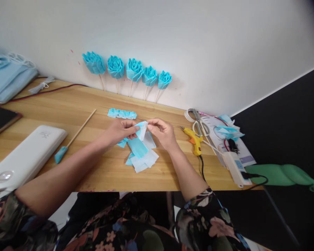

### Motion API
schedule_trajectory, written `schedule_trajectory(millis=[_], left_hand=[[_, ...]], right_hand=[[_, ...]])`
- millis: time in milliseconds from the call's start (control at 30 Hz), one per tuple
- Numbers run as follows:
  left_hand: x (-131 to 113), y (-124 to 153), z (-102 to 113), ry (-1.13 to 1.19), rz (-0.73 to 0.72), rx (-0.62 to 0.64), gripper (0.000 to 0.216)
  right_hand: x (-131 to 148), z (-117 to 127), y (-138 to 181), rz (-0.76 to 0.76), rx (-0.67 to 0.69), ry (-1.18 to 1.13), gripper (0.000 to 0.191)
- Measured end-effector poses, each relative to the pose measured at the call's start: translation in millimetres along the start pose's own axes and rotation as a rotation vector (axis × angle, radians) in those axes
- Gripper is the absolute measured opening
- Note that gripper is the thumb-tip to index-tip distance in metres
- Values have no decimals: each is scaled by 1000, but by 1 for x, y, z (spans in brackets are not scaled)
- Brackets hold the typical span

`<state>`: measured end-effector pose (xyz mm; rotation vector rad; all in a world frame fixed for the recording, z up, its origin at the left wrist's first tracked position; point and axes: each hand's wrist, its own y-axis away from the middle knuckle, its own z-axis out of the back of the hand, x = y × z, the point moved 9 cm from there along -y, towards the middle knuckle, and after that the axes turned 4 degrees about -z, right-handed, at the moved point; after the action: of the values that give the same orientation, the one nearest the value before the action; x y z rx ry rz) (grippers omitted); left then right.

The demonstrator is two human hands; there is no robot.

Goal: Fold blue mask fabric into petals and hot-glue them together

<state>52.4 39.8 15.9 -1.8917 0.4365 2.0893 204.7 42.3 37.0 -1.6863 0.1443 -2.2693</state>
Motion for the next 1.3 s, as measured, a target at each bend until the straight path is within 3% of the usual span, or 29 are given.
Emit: schedule_trajectory(millis=[367,833,1300], left_hand=[[0,0,-2,-2,-18,13,28],[11,-1,-3,218,75,2,20],[5,-2,-8,302,36,24,33]], right_hand=[[12,2,1,109,-57,61,13],[55,-4,14,548,-57,452,12],[48,-5,13,540,-40,513,19]])
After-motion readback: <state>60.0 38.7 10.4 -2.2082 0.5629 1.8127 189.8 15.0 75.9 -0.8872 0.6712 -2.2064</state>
